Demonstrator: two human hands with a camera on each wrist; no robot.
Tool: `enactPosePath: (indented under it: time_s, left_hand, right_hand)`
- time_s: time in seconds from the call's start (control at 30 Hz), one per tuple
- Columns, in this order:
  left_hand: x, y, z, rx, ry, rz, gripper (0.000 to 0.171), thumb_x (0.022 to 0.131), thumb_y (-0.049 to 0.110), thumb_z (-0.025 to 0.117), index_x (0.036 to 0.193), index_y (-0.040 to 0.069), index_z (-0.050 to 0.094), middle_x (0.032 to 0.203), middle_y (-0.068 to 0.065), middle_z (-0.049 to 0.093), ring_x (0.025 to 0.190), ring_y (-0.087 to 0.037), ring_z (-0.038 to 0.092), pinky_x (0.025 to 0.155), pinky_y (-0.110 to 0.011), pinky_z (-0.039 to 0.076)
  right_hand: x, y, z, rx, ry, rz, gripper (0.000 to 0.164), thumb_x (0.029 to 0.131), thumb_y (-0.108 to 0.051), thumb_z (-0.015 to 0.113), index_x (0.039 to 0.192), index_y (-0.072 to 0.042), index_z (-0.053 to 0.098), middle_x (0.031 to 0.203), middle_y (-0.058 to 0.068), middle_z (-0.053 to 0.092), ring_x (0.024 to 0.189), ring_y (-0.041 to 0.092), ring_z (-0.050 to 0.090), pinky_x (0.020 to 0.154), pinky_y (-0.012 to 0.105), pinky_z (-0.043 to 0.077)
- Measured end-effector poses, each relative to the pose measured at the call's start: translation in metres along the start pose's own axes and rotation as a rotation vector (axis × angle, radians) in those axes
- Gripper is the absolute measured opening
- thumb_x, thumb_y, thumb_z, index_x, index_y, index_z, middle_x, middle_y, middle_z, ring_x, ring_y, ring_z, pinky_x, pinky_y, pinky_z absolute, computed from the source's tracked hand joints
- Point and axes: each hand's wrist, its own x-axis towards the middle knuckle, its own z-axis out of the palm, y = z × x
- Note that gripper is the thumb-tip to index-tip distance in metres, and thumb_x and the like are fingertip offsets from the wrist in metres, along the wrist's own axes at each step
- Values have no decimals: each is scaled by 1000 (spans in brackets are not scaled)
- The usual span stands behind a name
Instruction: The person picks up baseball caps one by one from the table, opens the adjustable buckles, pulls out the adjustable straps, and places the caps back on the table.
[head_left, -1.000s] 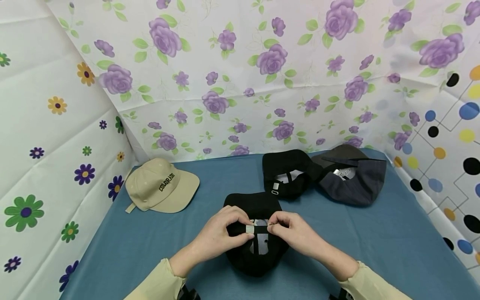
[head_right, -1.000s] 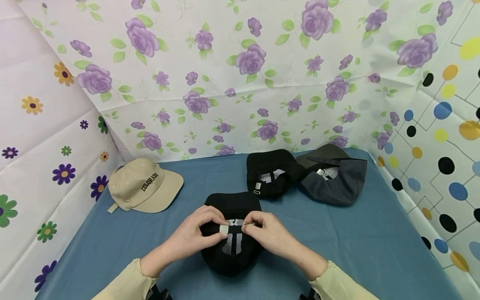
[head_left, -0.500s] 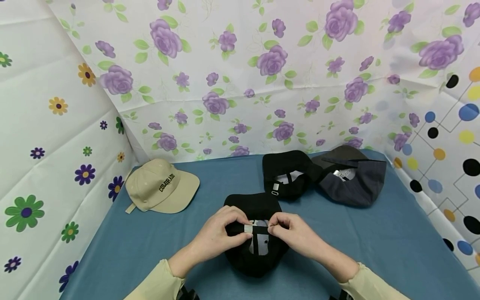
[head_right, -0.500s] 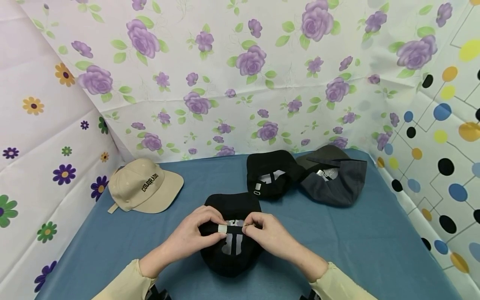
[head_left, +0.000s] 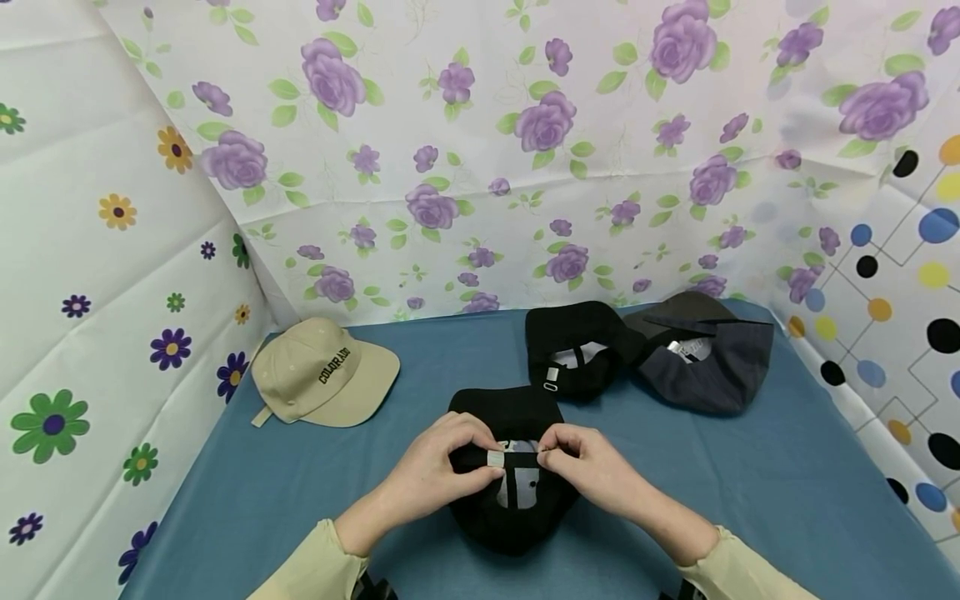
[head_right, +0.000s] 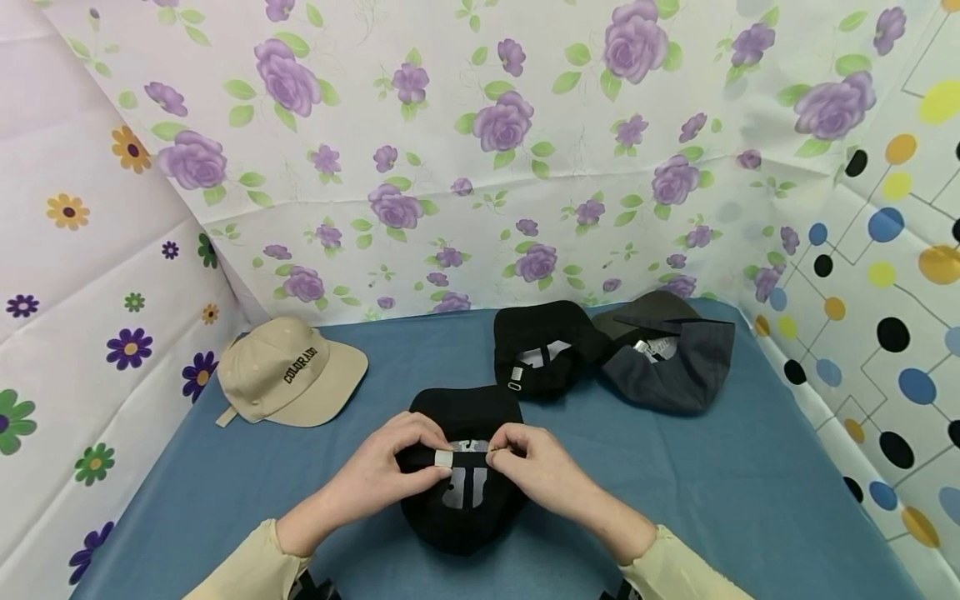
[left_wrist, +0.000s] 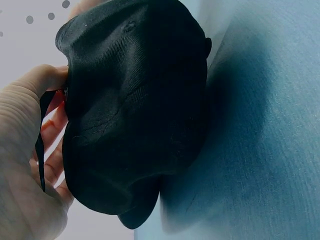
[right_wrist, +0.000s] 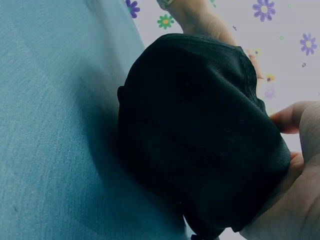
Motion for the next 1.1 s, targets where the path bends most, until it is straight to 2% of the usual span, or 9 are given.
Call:
enactPosePath:
  time_s: [0.23,0.4,0.57,0.93,1.1]
  left_hand:
    - [0,0,0,8,7,-10,16,92,34,80,104,36,70,109,21,62,104,-6,55,90,-33,50]
    - [0,-1,0,3,1,-11,15,93,35,79,104,37,70,110,21,62,104,-6,55,90,-33,50]
    - [-1,0,-1,-15,-1,-26,15,92,35,79,105,36,70,111,20,63,105,-7,55,92,-34,49]
    - [-2,0,-3,-19,-5,-41,14,93,36,79,105,32,72,110,21,63,106,-5,55,95,-34,48]
    - [-3,-1,-3,-17,0,-47,15,92,37,79,104,37,70,110,22,63,106,-5,55,95,-33,48]
  right_hand:
    - [-1,0,-2,15,-18,-1,12,100,-15,59,94,-15,70,75,0,50,68,14,45,61,28,38]
    - [-2,2,-3,3,-3,-3,13,100,-15,58,96,-13,70,83,1,58,75,17,51,66,30,41]
    - [-1,3,-4,-1,29,4,13,100,-15,58,94,-16,70,91,2,63,80,20,54,70,31,43]
    - [-3,5,-6,9,4,-3,14,99,-13,57,97,-9,69,91,3,62,80,20,54,70,31,43]
    - [-3,4,-7,12,-9,-9,13,99,-12,57,94,-14,69,90,3,61,79,19,53,69,31,43]
